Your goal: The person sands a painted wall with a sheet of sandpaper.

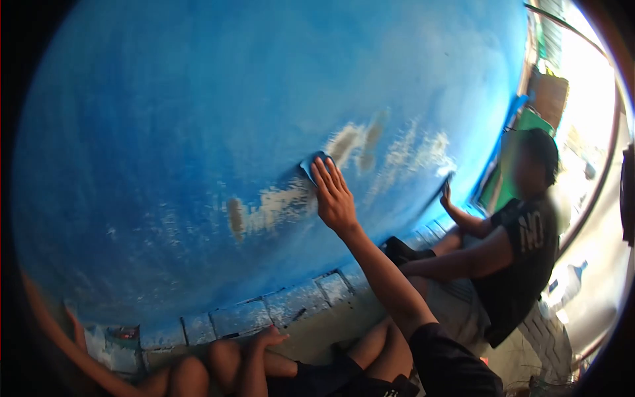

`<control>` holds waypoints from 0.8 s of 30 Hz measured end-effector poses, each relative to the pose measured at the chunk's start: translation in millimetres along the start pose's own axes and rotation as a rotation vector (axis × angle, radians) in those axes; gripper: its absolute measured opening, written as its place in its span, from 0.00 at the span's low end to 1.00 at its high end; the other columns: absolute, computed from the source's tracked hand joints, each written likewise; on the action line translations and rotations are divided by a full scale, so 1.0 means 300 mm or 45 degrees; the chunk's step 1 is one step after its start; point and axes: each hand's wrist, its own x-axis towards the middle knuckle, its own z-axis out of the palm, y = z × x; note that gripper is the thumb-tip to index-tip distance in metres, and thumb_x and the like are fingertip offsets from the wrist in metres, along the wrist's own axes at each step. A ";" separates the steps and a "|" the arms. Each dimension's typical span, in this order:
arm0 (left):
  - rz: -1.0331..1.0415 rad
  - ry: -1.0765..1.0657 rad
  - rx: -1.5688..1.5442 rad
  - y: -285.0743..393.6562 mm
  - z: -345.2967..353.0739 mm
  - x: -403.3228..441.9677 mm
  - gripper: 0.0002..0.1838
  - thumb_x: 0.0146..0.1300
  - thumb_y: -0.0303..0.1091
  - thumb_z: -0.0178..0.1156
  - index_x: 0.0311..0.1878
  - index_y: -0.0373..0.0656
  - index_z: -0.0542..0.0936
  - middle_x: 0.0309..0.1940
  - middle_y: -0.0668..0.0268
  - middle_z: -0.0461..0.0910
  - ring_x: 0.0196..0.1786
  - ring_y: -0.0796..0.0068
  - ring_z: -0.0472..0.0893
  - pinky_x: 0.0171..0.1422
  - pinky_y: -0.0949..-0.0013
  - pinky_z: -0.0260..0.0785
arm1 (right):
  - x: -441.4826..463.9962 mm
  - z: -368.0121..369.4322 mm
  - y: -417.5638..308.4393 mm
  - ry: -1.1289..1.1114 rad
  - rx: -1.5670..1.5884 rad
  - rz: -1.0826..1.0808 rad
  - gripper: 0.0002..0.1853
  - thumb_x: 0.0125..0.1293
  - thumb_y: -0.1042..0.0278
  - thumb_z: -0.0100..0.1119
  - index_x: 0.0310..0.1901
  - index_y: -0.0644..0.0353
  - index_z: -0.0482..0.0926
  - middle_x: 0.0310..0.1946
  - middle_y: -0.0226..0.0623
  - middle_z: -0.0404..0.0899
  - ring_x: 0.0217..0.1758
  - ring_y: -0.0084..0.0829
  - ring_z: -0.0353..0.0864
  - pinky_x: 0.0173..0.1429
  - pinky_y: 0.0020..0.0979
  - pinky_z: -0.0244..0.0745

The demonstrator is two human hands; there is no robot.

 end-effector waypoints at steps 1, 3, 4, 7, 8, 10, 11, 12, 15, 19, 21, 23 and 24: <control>-0.033 0.037 -0.020 0.012 -0.018 -0.017 0.37 0.55 0.67 0.58 0.37 0.32 0.83 0.38 0.45 0.82 0.45 0.54 0.82 0.50 0.57 0.72 | -0.015 0.007 0.014 -0.013 -0.033 0.027 0.29 0.63 0.79 0.41 0.68 0.60 0.61 0.71 0.39 0.57 0.76 0.41 0.52 0.76 0.43 0.48; -0.059 0.057 -0.041 0.051 -0.066 -0.046 0.37 0.54 0.66 0.58 0.38 0.33 0.83 0.37 0.45 0.82 0.45 0.54 0.82 0.51 0.58 0.72 | -0.041 0.041 0.022 0.103 0.006 0.085 0.32 0.61 0.81 0.41 0.69 0.60 0.58 0.71 0.40 0.56 0.76 0.43 0.51 0.77 0.45 0.46; -0.151 -0.107 -0.046 0.081 -0.098 -0.052 0.37 0.54 0.66 0.58 0.40 0.32 0.82 0.38 0.45 0.82 0.46 0.53 0.81 0.52 0.58 0.71 | -0.075 0.074 0.015 0.092 -0.009 0.092 0.32 0.61 0.81 0.41 0.69 0.60 0.58 0.71 0.40 0.56 0.76 0.43 0.51 0.77 0.45 0.46; -0.194 -0.238 -0.015 0.082 -0.097 -0.015 0.37 0.55 0.66 0.58 0.43 0.32 0.81 0.40 0.45 0.82 0.47 0.51 0.81 0.53 0.59 0.71 | -0.232 0.130 -0.074 -0.223 0.060 -0.006 0.36 0.60 0.81 0.43 0.72 0.57 0.53 0.73 0.39 0.52 0.77 0.41 0.48 0.78 0.46 0.43; -0.157 -0.209 0.018 0.068 -0.077 0.003 0.37 0.55 0.66 0.58 0.44 0.32 0.81 0.41 0.46 0.82 0.47 0.51 0.81 0.53 0.60 0.71 | -0.297 0.131 -0.118 -0.369 0.062 -0.068 0.37 0.60 0.80 0.44 0.72 0.56 0.51 0.74 0.37 0.50 0.77 0.40 0.47 0.78 0.46 0.43; -0.115 -0.146 0.014 0.055 -0.050 0.014 0.37 0.55 0.66 0.58 0.44 0.32 0.81 0.41 0.46 0.82 0.47 0.51 0.81 0.53 0.60 0.71 | -0.452 0.164 -0.188 -0.636 0.117 -0.245 0.36 0.60 0.77 0.46 0.72 0.54 0.53 0.75 0.35 0.47 0.78 0.38 0.45 0.78 0.44 0.43; -0.079 -0.083 0.002 0.047 -0.043 0.007 0.38 0.55 0.66 0.58 0.44 0.32 0.81 0.41 0.46 0.82 0.47 0.51 0.82 0.53 0.60 0.71 | -0.543 0.184 -0.225 -0.714 0.143 -0.280 0.36 0.60 0.76 0.47 0.72 0.54 0.54 0.75 0.34 0.46 0.77 0.37 0.46 0.78 0.44 0.43; -0.085 -0.080 0.001 0.059 -0.051 -0.018 0.38 0.55 0.66 0.58 0.44 0.32 0.81 0.41 0.46 0.82 0.47 0.51 0.82 0.53 0.60 0.71 | -0.633 0.208 -0.262 -0.792 0.171 -0.320 0.36 0.60 0.75 0.48 0.72 0.53 0.54 0.75 0.33 0.46 0.77 0.36 0.46 0.77 0.44 0.44; 0.011 0.046 -0.079 0.048 -0.046 -0.063 0.37 0.57 0.63 0.58 0.49 0.32 0.79 0.44 0.46 0.81 0.50 0.51 0.80 0.55 0.60 0.71 | -0.861 0.226 -0.334 -0.923 0.231 -0.300 0.35 0.60 0.72 0.49 0.72 0.52 0.55 0.75 0.33 0.45 0.77 0.36 0.46 0.77 0.43 0.44; 0.116 0.286 -0.101 -0.024 0.024 -0.030 0.34 0.58 0.60 0.59 0.50 0.33 0.79 0.47 0.44 0.79 0.52 0.51 0.80 0.56 0.58 0.70 | -1.021 0.189 -0.379 -1.104 0.164 -0.199 0.35 0.60 0.68 0.50 0.71 0.57 0.56 0.75 0.36 0.46 0.77 0.37 0.46 0.77 0.42 0.44; -0.045 0.096 -0.090 0.051 -0.058 -0.070 0.34 0.57 0.59 0.59 0.50 0.32 0.79 0.49 0.43 0.78 0.54 0.50 0.79 0.57 0.57 0.70 | -1.050 0.177 -0.377 -1.105 0.151 -0.185 0.35 0.60 0.67 0.50 0.70 0.59 0.57 0.75 0.37 0.47 0.77 0.37 0.46 0.77 0.42 0.44; -0.049 -0.004 -0.143 0.078 -0.091 -0.071 0.31 0.58 0.59 0.58 0.37 0.32 0.83 0.38 0.43 0.81 0.47 0.50 0.82 0.51 0.56 0.72 | -1.064 0.168 -0.371 -1.149 0.212 -0.084 0.35 0.59 0.68 0.49 0.70 0.62 0.55 0.74 0.40 0.48 0.78 0.40 0.45 0.77 0.42 0.43; -0.047 -0.010 -0.145 0.093 -0.106 -0.074 0.31 0.58 0.59 0.58 0.37 0.32 0.83 0.38 0.43 0.81 0.47 0.50 0.82 0.51 0.56 0.72 | -1.077 0.179 -0.363 -1.154 0.211 -0.082 0.35 0.59 0.68 0.49 0.70 0.62 0.55 0.74 0.40 0.48 0.78 0.40 0.45 0.77 0.42 0.43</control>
